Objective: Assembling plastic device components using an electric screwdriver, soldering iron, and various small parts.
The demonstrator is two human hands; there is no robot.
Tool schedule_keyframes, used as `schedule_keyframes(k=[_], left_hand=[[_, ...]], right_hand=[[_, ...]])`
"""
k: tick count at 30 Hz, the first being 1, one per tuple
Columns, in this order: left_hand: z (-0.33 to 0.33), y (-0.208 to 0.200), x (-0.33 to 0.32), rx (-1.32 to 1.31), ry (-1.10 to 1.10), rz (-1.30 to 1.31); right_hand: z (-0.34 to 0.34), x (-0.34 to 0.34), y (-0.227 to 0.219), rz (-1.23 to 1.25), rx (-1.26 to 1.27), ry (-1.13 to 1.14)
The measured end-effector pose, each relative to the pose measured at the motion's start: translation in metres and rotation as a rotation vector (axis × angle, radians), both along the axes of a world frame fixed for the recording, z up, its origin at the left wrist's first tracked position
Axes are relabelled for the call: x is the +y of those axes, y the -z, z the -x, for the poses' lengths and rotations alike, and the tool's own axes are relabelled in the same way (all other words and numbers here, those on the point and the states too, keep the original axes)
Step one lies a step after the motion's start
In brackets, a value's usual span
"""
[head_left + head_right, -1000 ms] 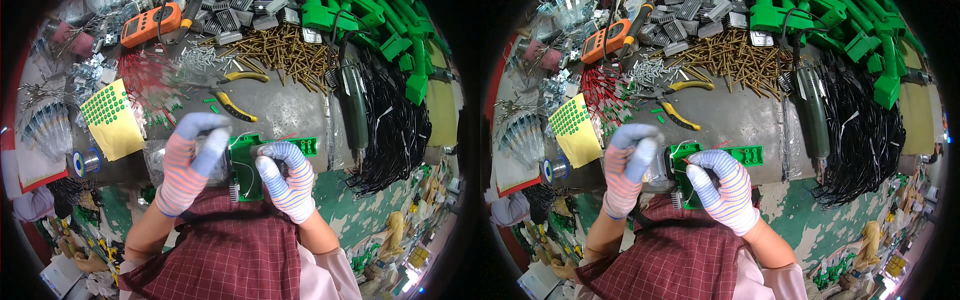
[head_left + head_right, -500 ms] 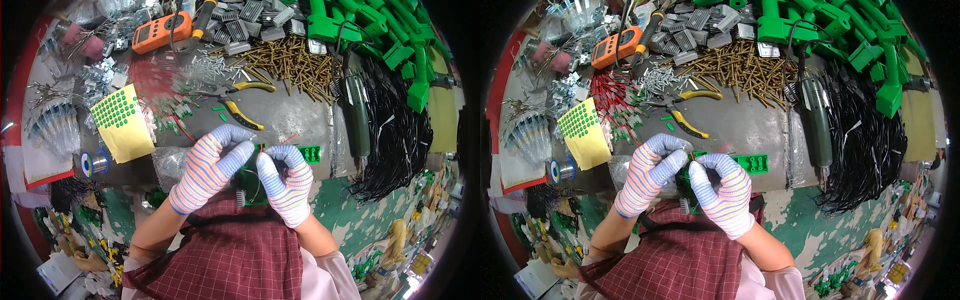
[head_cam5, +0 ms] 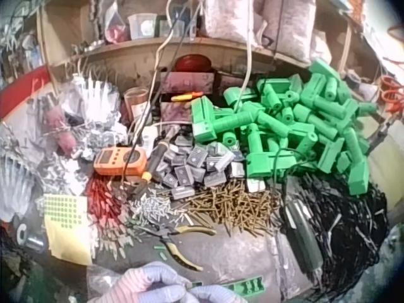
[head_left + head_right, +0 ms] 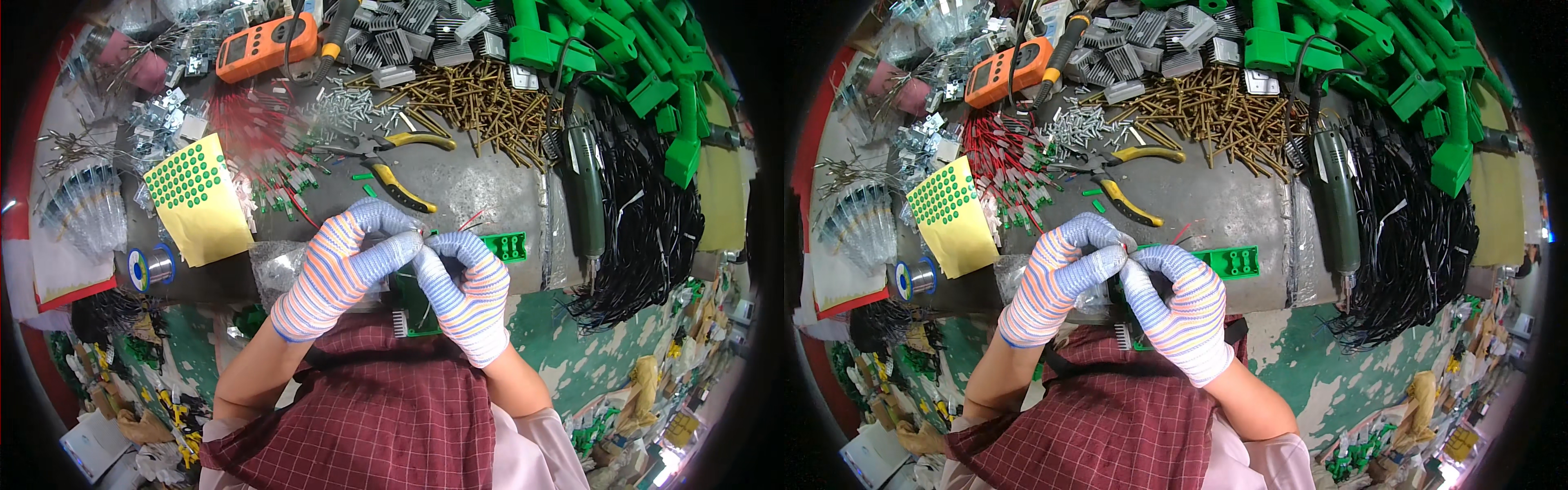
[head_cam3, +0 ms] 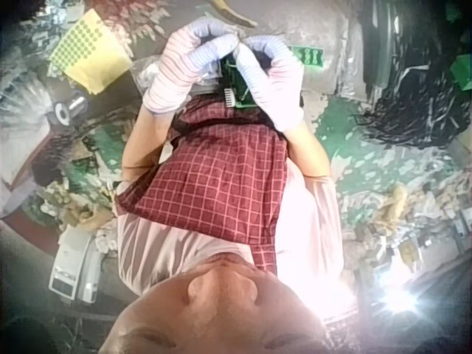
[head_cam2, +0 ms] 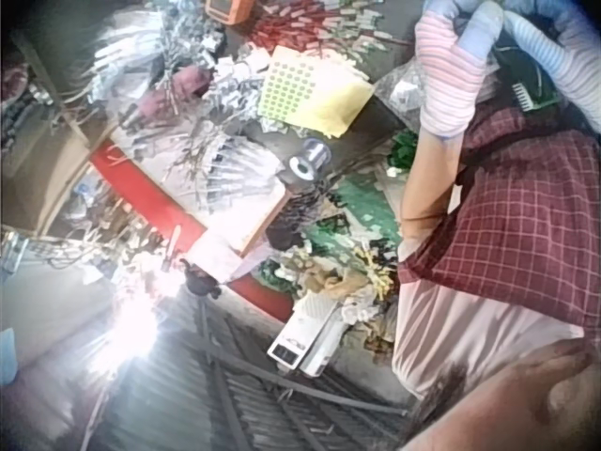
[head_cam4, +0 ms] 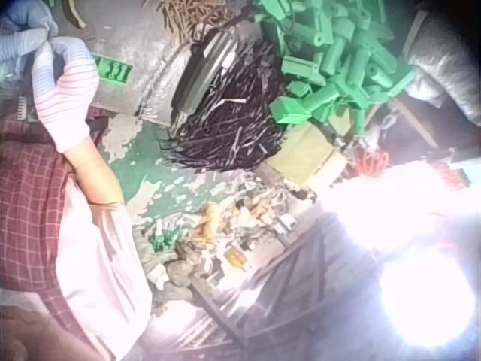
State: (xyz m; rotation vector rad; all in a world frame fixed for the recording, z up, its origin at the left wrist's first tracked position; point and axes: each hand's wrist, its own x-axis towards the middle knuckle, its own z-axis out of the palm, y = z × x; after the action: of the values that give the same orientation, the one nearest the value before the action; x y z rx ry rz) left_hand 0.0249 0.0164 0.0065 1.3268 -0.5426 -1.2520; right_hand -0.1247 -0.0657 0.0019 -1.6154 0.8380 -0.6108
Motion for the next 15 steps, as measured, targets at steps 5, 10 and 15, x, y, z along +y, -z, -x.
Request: schedule_keyframes(k=[5,10,15], left_hand=[[-0.001,0.001,-0.001,-0.050,0.036,0.021],[0.011,0.007,-0.004,-0.603,-0.030,0.122],[0.016,0.021,-0.009,-0.953,-0.047,0.235]], right_hand=[[0.003,-0.002,-0.003,0.029,0.040,-0.037],[0.010,-0.015,-0.022,-0.050,0.045,-0.062],[0.003,-0.021,-0.021,0.226,0.133,-0.154]])
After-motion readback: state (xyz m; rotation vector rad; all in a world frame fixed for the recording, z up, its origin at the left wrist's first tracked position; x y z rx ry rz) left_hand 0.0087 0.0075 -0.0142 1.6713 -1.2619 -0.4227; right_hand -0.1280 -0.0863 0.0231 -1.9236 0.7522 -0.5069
